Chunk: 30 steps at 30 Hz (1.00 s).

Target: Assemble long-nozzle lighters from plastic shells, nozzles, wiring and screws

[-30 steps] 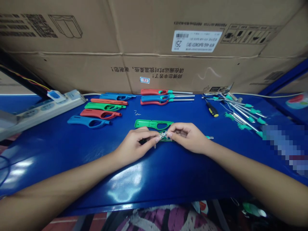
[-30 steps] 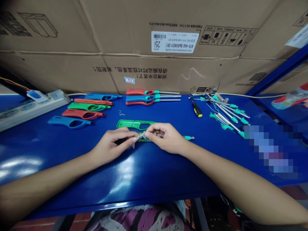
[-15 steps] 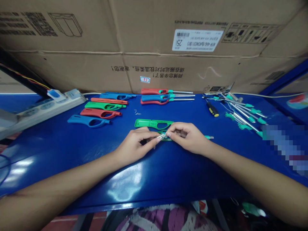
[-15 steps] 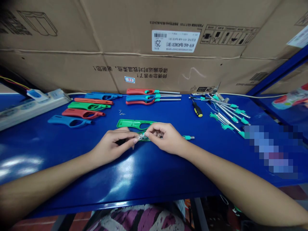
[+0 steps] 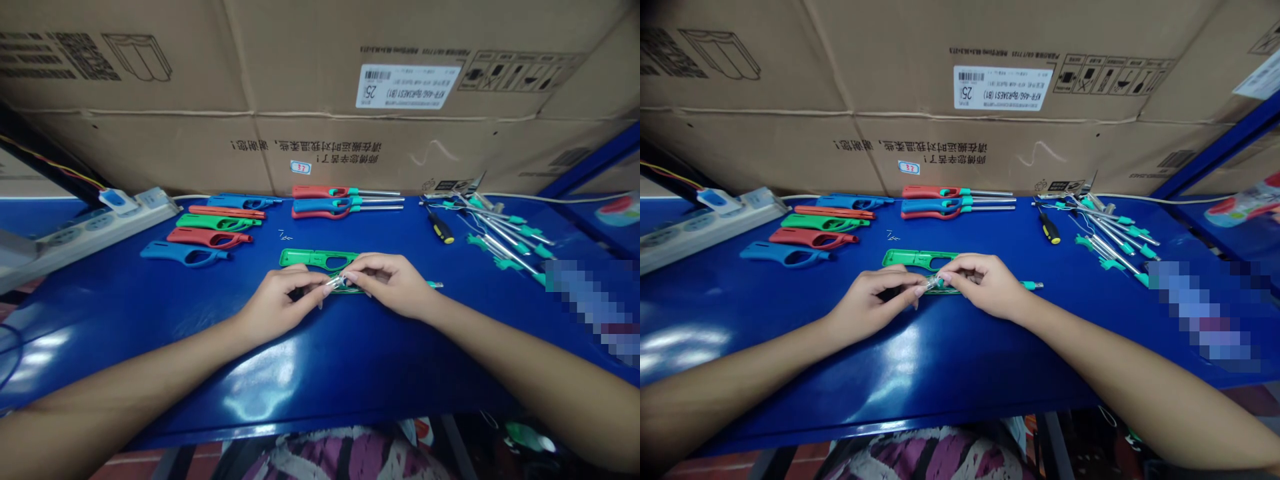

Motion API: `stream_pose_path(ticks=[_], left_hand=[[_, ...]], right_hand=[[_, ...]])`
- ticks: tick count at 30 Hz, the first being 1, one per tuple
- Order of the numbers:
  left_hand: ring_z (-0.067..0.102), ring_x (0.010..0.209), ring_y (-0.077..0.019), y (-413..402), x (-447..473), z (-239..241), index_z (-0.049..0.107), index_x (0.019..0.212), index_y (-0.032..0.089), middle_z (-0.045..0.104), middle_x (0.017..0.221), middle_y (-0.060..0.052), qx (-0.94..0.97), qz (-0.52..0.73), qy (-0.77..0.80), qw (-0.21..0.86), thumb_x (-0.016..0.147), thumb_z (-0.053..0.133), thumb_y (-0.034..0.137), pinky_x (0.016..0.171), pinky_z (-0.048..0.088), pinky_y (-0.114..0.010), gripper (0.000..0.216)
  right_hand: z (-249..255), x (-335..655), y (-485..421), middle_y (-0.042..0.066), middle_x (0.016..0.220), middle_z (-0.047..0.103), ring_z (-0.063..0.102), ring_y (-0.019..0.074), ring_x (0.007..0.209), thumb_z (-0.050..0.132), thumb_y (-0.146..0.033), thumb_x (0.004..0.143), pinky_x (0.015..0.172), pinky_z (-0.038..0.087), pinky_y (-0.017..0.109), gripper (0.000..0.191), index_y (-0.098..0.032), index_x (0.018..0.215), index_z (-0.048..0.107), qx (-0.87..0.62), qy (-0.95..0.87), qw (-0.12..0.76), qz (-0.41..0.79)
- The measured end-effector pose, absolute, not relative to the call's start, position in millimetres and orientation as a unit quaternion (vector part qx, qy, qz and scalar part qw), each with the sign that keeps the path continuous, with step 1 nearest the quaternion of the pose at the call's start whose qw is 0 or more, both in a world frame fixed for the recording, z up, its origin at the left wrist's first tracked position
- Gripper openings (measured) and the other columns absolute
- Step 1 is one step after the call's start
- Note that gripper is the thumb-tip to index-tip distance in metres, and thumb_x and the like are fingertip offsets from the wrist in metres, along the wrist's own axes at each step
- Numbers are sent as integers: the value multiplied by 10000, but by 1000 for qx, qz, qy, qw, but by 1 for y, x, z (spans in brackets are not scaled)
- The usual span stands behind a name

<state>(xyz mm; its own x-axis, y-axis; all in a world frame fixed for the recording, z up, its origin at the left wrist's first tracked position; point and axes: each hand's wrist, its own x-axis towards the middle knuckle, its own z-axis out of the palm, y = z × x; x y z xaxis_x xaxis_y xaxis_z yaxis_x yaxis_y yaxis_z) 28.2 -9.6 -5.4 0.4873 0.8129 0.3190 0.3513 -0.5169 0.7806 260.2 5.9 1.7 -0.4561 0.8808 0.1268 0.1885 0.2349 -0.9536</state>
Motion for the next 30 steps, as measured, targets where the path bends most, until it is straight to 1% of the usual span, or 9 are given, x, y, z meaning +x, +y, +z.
stream_pose_path(ticks=[5, 7, 10, 14, 18, 22, 26, 28, 30], left_hand=[[639, 710, -148, -9, 28, -5, 755, 1027, 186, 727, 751, -21, 801, 356, 366, 314, 978, 605, 285, 696, 508, -270, 187], [637, 778, -168, -7, 24, -2, 742, 1066, 184, 746, 841, -43, 831, 347, 345, 264, 984, 590, 272, 766, 508, -307, 194], [604, 927, -205, -1, 14, 7, 727, 1111, 189, 724, 995, -76, 889, 284, 312, 178, 987, 576, 257, 888, 480, -364, 207], [586, 935, -203, 7, 2, 19, 706, 1161, 192, 699, 1008, -77, 909, 219, 311, 170, 1005, 547, 270, 864, 476, -340, 237], [609, 923, -197, 11, -2, 20, 698, 1115, 190, 722, 993, -66, 911, 203, 306, 191, 998, 566, 300, 858, 472, -330, 208], [611, 925, -202, 11, -3, 17, 716, 1068, 212, 717, 990, -64, 923, 173, 303, 161, 1003, 554, 310, 881, 455, -348, 200], [616, 966, -221, 11, -3, 15, 710, 1124, 210, 700, 1048, -77, 927, 165, 313, 124, 989, 572, 325, 876, 457, -360, 224], [624, 981, -228, 11, -4, 15, 702, 1140, 200, 698, 1052, -81, 927, 166, 310, 129, 980, 587, 332, 878, 472, -359, 237], [638, 974, -221, 11, -4, 14, 706, 1118, 195, 699, 1034, -79, 927, 168, 302, 145, 980, 585, 319, 879, 490, -346, 222]], right_hand=[[-2, 261, 7, 49, 848, 691, 594, 139, 711, 685, -398, 880, 640, 499, 285, 225, -182, 919, 735, -383, -690, 355, 500], [-2, 262, 8, 45, 855, 688, 600, 140, 733, 694, -412, 866, 654, 502, 282, 245, -182, 946, 721, -391, -677, 361, 508], [-1, 263, 8, 29, 832, 672, 556, 109, 650, 675, -416, 877, 577, 457, 252, 260, -180, 985, 697, -401, -658, 358, 526], [2, 264, 9, 23, 815, 660, 488, 86, 575, 660, -417, 888, 499, 382, 234, 259, -177, 982, 685, -406, -651, 361, 530], [2, 264, 9, 28, 821, 665, 489, 87, 574, 662, -418, 885, 491, 376, 235, 260, -178, 986, 683, -412, -652, 358, 527], [1, 265, 9, 30, 832, 662, 485, 88, 578, 652, -403, 892, 491, 381, 234, 242, -182, 988, 679, -406, -653, 360, 528], [1, 266, 8, 40, 866, 662, 563, 124, 676, 620, -365, 922, 579, 458, 263, 204, -186, 998, 680, -401, -673, 359, 509], [1, 266, 7, 60, 926, 661, 597, 149, 755, 593, -332, 944, 642, 492, 287, 189, -186, 1018, 688, -393, -713, 357, 458], [2, 267, 4, 83, 1020, 654, 614, 166, 825, 569, -287, 958, 713, 520, 318, 195, -193, 1081, 689, -373, -775, 346, 376]])
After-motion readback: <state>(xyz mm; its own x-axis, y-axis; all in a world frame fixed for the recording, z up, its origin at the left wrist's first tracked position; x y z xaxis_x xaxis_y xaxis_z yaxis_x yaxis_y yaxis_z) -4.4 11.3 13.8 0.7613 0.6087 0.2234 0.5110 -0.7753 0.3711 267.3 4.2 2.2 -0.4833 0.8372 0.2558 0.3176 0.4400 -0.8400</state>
